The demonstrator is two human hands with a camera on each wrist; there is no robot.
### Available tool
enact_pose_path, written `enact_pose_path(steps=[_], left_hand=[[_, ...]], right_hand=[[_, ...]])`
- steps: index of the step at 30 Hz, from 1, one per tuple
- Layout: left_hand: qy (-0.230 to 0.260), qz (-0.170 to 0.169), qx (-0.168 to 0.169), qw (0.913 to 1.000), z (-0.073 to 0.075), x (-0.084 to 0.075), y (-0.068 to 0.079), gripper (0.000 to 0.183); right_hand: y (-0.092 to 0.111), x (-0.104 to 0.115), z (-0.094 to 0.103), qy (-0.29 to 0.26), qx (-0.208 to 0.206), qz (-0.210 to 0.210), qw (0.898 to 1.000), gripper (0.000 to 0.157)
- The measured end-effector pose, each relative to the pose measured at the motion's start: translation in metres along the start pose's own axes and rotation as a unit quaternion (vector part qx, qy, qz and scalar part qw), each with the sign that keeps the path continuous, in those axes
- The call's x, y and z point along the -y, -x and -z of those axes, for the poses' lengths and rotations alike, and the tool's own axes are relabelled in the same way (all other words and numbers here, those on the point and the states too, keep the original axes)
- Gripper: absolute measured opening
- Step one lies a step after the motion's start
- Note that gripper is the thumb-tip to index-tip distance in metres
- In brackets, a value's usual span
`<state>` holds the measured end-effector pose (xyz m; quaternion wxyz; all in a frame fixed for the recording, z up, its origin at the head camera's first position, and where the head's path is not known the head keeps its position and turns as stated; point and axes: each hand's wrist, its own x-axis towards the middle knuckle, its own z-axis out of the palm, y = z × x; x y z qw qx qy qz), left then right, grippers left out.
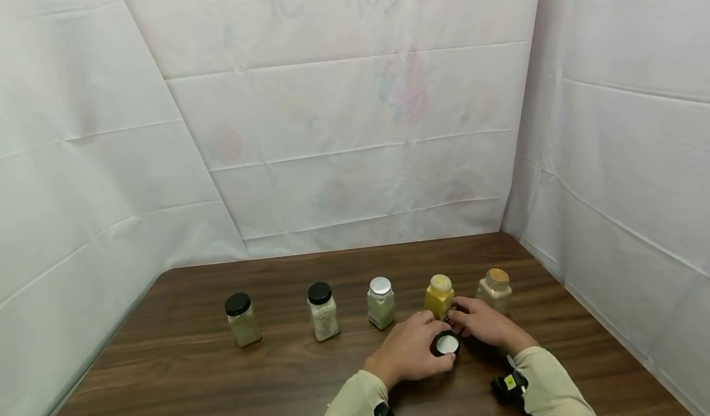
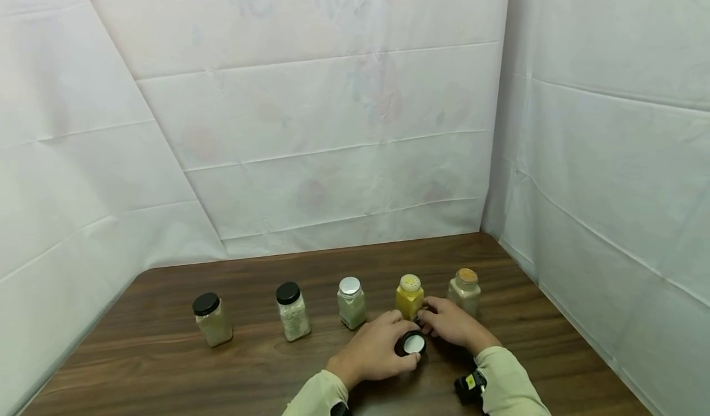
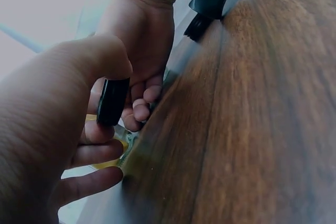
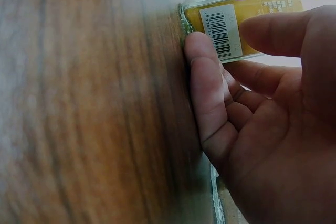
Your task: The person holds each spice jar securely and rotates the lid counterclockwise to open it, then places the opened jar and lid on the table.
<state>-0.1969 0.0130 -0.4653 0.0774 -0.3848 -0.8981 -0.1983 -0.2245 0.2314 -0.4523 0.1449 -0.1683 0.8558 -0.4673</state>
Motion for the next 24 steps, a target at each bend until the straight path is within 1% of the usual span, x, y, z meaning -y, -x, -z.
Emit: enact_pose_path(steps=[5,15,24], left_hand=[[-0.017,-0.009,0.002,0.9998,0.0008,-0.0009,0.0002,0.040],[-0.038,-0.023,0.031,0.9985,-0.0009,-0.0034,-0.0020,0.047],[-0.059,-0.031,0.029,0.9974,-0.0037,-0.0055,-0.0025,0.049]], right_hand=[[-0.0008,-0.0012,-0.0004,-0.004,0.000,-0.001,1.000,0.042],[-0.0009,-0.0022,-0.0005,-0.005,0.001,-0.001,1.000,0.040],[-0.0005,-0.0011,-0.0008,0.000,0.002,0.004,1.000,0.037]])
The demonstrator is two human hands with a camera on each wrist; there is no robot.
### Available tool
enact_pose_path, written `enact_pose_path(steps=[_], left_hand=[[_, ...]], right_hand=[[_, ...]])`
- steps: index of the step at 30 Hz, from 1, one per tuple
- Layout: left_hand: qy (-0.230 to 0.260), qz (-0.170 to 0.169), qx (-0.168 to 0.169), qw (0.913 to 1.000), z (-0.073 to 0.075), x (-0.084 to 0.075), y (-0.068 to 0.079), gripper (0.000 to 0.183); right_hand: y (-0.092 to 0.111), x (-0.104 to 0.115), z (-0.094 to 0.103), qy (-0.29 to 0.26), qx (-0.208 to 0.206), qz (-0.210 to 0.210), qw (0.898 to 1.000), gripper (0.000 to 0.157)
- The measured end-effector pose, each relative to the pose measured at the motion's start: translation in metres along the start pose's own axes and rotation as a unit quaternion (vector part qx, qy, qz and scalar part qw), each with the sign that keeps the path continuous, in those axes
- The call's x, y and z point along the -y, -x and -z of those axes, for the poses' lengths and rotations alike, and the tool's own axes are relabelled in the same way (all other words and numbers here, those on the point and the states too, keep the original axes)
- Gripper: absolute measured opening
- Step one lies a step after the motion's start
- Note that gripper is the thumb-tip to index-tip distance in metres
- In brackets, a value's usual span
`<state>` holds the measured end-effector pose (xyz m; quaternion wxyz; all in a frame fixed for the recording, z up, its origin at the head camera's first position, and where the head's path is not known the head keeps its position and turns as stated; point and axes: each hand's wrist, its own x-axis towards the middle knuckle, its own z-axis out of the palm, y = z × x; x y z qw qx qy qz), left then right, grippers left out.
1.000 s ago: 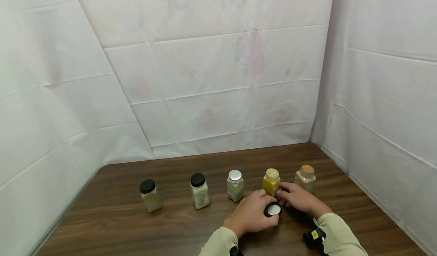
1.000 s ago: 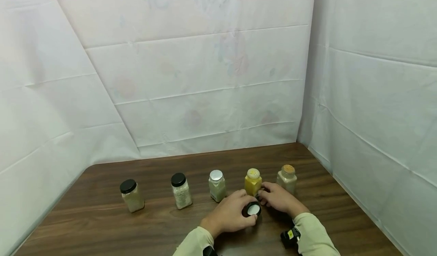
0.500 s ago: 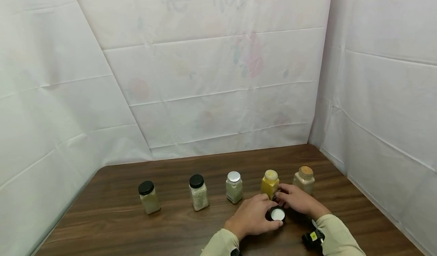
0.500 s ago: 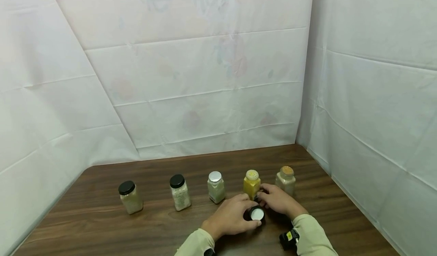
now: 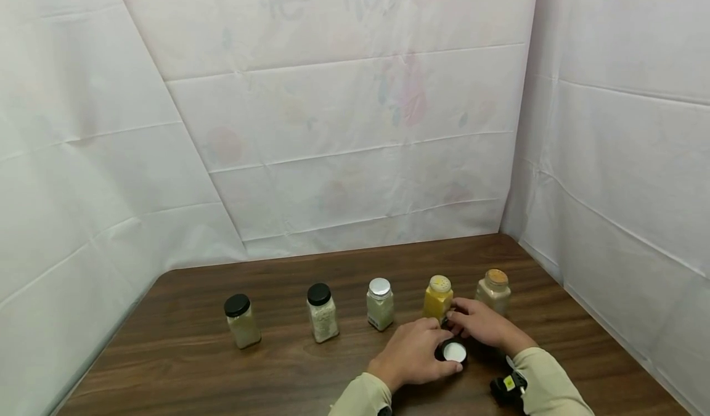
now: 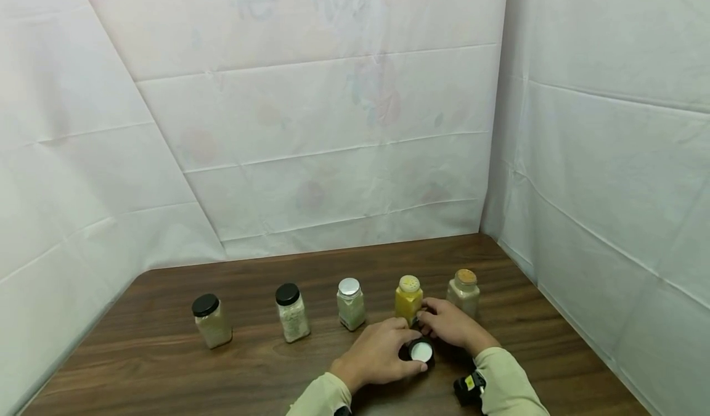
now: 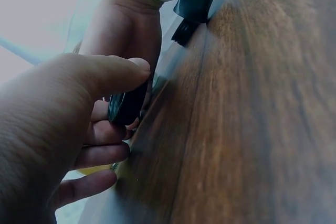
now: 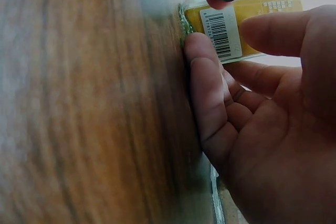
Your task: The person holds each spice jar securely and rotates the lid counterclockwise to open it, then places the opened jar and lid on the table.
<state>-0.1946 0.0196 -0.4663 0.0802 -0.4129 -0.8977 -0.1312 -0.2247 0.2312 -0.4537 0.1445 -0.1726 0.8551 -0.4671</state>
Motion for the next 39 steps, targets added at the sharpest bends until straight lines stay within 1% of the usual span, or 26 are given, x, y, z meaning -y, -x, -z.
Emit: enact_pose_path(steps=[11,19,23,25,28,34,39], left_hand=[[-0.016,-0.003,0.007,0.9998,0.000,-0.002,0.000,0.052],[-0.019,-0.004,-0.015,0.9997,-0.002,-0.001,0.000,0.037],[-0.021,-0.006,-0.020,0.9996,-0.003,0.000,0.001,0.036],[-0.013,-0.009,-0.023,0.9996,-0.004,0.001,0.001,0.035],[0.008,-0.014,-0.042,0.9990,-0.004,0.003,0.003,0.029],[0.051,-0.011,-0.114,0.9921,0.001,0.011,0.012,0.016],[0.068,0.004,-0.142,0.9875,0.009,0.022,0.019,0.013]], right_hand=[[0.000,0.001,0.000,0.006,-0.004,-0.002,1.000,0.037],[0.000,0.000,-0.001,0.003,-0.006,-0.008,1.000,0.043],[0.000,0.001,0.000,0.005,-0.010,-0.011,1.000,0.042],[0.000,0.001,-0.001,0.004,-0.012,-0.012,1.000,0.041],[0.001,0.001,-0.002,0.003,-0.014,-0.012,1.000,0.041],[0.001,0.001,-0.003,0.011,-0.024,-0.015,1.000,0.039],[0.002,0.006,-0.003,0.009,-0.043,-0.034,0.998,0.041]])
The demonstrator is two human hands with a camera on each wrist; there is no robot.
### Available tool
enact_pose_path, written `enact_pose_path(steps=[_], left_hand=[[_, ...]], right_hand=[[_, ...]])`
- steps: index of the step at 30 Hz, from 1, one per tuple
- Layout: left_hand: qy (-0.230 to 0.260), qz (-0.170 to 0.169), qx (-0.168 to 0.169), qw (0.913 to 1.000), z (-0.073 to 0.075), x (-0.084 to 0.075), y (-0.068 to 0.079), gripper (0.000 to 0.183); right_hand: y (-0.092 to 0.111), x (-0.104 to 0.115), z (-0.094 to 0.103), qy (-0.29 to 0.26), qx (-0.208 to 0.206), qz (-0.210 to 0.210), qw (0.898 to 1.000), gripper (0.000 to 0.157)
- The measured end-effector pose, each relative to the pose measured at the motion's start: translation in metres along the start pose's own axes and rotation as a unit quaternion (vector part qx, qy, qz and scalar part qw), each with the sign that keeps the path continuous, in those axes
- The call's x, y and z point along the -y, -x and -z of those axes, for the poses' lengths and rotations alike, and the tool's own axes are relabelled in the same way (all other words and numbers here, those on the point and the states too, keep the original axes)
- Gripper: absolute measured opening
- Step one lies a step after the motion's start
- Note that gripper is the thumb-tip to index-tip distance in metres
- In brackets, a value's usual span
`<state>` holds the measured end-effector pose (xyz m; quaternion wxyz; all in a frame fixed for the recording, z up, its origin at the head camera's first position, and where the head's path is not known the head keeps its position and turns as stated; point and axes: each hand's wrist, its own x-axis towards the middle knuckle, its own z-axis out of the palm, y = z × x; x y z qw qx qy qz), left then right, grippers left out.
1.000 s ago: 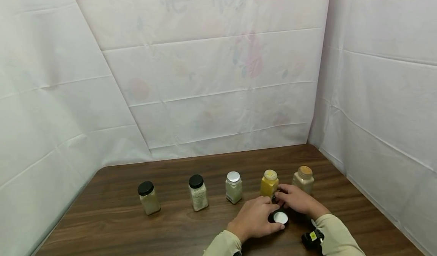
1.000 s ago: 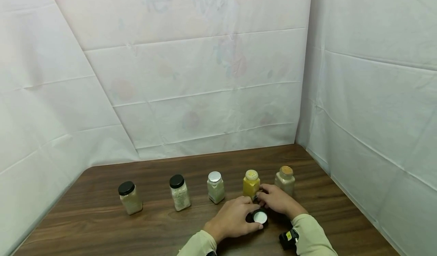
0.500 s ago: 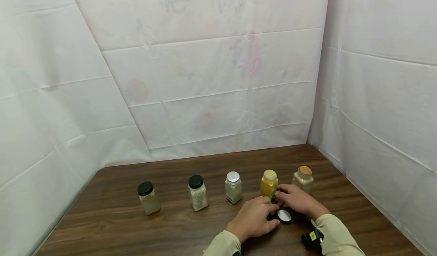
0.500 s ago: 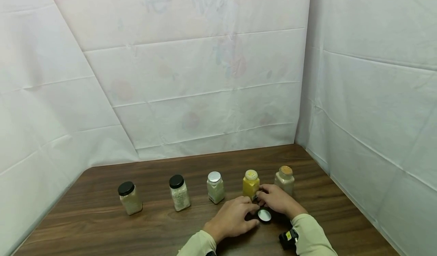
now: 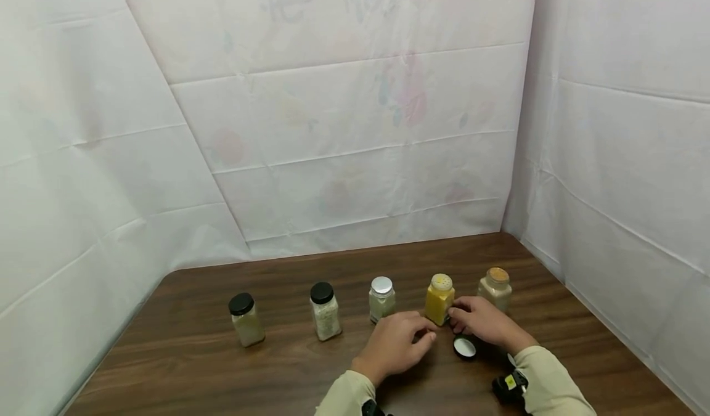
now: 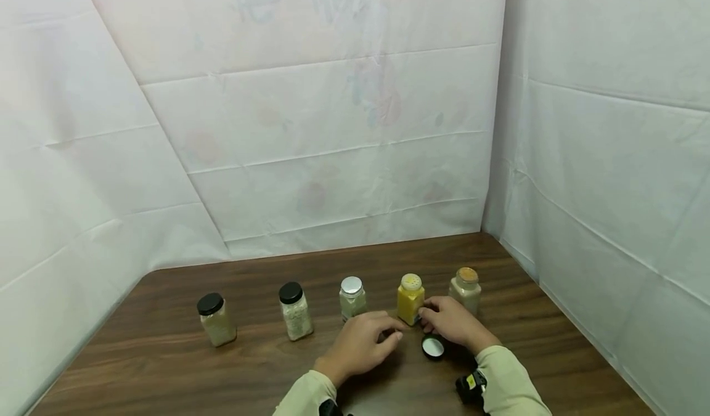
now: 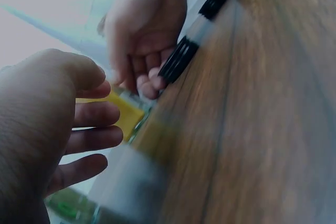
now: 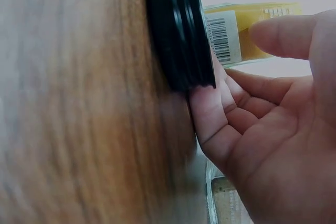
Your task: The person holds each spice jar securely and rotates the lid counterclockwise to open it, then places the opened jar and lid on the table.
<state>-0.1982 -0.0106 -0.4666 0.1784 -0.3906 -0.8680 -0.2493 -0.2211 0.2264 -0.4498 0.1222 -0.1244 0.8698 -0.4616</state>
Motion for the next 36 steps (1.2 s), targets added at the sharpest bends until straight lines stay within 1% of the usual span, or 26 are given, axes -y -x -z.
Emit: enact_pose_path(steps=[4,9,13,17,21,23,26,30,33,36], left_hand=[[-0.002,0.005,-0.007,1.0000,0.005,0.007,0.005,0.014],[-0.001,0.020,-0.015,0.9997,0.010,0.013,0.015,0.015],[0.003,0.026,-0.047,0.9985,0.012,0.017,0.022,0.014],[0.016,0.033,-0.099,0.9945,0.014,0.021,0.029,0.014],[0.038,0.044,-0.159,0.9856,0.017,0.028,0.031,0.018],[0.045,0.047,-0.187,0.9802,0.018,0.031,0.030,0.020],[0.049,0.045,-0.228,0.9715,0.021,0.035,0.027,0.022],[0.053,0.046,-0.273,0.9596,0.023,0.037,0.026,0.024],[0.054,0.062,-0.305,0.9487,0.024,0.038,0.027,0.024],[0.057,0.086,-0.324,0.9403,0.025,0.039,0.028,0.024]], right_hand=[[0.000,0.004,-0.001,0.002,-0.016,-0.012,1.000,0.046],[0.003,0.005,-0.004,0.027,-0.033,-0.023,0.999,0.047],[0.005,0.004,-0.006,0.051,-0.053,-0.037,0.997,0.043],[0.007,0.005,-0.007,0.065,-0.067,-0.057,0.994,0.035],[0.008,0.007,-0.007,0.087,-0.074,-0.065,0.991,0.022],[0.009,0.010,-0.007,0.097,-0.077,-0.064,0.990,0.020],[0.009,0.013,-0.008,0.112,-0.080,-0.051,0.989,0.023],[0.009,0.018,-0.010,0.152,-0.086,-0.017,0.984,0.028],[0.009,0.022,-0.013,0.185,-0.094,0.002,0.978,0.032],[0.009,0.025,-0.016,0.212,-0.104,0.013,0.972,0.033]])
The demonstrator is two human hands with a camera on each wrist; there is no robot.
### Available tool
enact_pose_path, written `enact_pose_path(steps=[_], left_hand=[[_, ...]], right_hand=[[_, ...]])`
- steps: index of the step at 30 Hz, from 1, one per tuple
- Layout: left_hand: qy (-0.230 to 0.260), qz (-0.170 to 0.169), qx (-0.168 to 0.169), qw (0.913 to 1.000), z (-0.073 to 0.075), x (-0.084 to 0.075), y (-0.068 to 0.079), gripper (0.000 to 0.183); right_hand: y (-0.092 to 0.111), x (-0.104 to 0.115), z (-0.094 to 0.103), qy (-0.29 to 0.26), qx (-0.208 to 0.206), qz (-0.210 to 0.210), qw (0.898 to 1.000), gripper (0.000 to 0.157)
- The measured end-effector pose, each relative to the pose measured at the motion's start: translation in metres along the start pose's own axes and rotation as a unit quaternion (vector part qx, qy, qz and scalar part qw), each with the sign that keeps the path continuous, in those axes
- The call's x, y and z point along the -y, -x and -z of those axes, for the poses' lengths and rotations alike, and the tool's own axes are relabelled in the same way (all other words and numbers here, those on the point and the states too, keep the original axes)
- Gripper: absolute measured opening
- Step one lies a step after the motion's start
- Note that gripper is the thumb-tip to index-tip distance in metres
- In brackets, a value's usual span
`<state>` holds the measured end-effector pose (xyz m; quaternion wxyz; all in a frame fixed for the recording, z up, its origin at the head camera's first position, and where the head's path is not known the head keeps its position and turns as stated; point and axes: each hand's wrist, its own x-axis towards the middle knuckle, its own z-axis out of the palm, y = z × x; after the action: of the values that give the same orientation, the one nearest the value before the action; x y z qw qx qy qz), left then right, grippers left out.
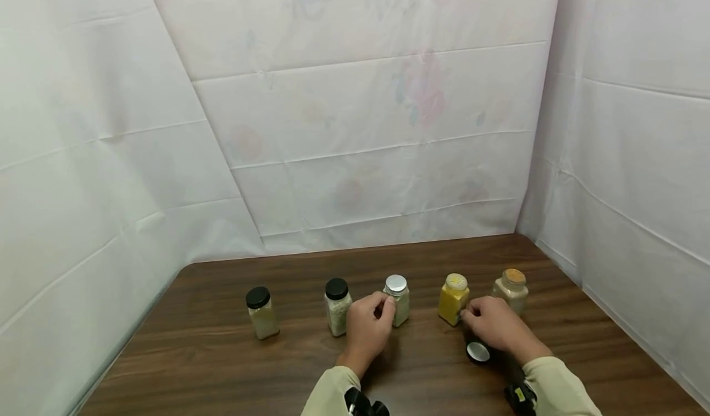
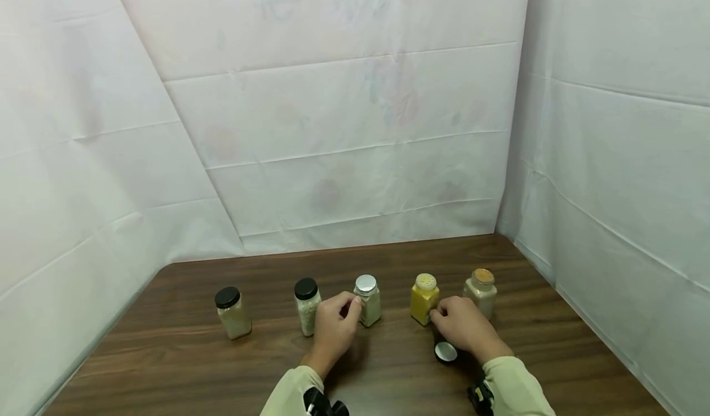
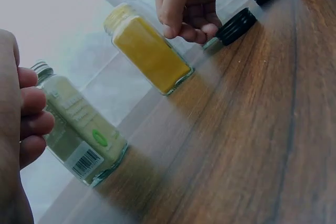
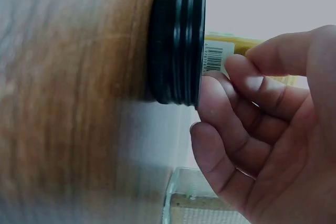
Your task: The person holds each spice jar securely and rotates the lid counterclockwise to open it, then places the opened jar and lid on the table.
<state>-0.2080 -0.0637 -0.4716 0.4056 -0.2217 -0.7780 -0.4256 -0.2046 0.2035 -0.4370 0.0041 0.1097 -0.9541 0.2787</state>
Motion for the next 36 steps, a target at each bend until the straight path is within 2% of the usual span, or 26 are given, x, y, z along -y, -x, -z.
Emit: enact_pose_path(steps=[6,11,17,23,30,36], left_hand=[[-0.002,0.012,-0.014,0.9998,-0.002,0.000,-0.001,0.024],[0.006,0.013,-0.022,0.9997,-0.003,-0.001,0.000,0.024],[0.012,-0.003,-0.039,0.9991,-0.005,0.000,0.001,0.022],[0.014,0.006,-0.059,0.9982,-0.006,0.000,0.002,0.021],[-0.010,0.008,-0.060,0.9981,-0.007,0.000,0.003,0.019],[0.024,0.019,-0.036,0.9989,-0.009,-0.001,0.003,0.021]], right_hand=[[0.000,0.006,0.001,0.021,-0.007,0.007,1.000,0.034],[0.001,0.009,0.000,0.015,-0.009,0.013,1.000,0.032],[0.003,0.016,-0.001,0.009,-0.006,0.028,1.000,0.035],[0.005,0.025,-0.005,-0.003,-0.006,0.053,0.999,0.037],[0.005,0.036,-0.012,-0.033,0.021,0.072,0.997,0.038],[0.005,0.043,-0.022,-0.041,0.045,0.093,0.994,0.036]])
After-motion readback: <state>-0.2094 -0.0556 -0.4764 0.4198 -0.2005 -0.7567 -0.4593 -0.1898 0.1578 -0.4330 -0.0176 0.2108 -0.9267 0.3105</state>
